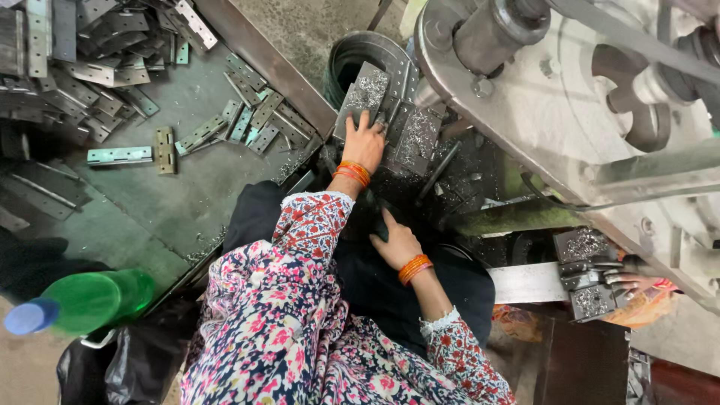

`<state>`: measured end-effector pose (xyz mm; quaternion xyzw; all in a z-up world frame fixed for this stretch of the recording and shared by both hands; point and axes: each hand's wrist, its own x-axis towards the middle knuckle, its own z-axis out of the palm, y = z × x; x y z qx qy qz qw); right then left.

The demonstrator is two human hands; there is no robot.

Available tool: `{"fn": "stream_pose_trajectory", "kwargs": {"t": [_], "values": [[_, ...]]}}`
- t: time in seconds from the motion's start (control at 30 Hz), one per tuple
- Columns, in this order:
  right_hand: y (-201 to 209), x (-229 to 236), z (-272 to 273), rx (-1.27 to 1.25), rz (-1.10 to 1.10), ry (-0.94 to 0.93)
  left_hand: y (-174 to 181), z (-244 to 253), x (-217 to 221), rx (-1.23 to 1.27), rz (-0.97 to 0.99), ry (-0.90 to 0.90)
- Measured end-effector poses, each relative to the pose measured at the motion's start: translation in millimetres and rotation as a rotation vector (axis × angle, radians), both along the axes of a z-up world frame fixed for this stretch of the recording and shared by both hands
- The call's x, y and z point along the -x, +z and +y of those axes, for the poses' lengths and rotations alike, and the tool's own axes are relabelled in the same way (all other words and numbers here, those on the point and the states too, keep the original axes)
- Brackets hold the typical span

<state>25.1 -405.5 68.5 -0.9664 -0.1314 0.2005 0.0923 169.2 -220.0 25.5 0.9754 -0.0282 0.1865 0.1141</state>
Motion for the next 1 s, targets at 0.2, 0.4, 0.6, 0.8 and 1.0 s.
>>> {"fn": "stream_pose_trajectory", "kwargs": {"t": [0.2,0.4,0.6,0.8,1.0], "values": [[-62,48,3,-0.143,-0.066,-0.096,3,4,0,-0.010,0.008,-0.005],[-82,49,-7,-0.165,-0.070,-0.095,-2,0,6,-0.033,-0.041,-0.004],[-26,18,-7,-0.094,-0.038,0.015,-5,2,-9,-0.023,-0.024,0.013],[-35,19,1,0.034,0.009,-0.060,0,1,-30,0.035,-0.060,0.044],[-78,47,-2,-0.159,-0.060,-0.094,-4,8,-19,-0.011,-0.019,0.000]]}}
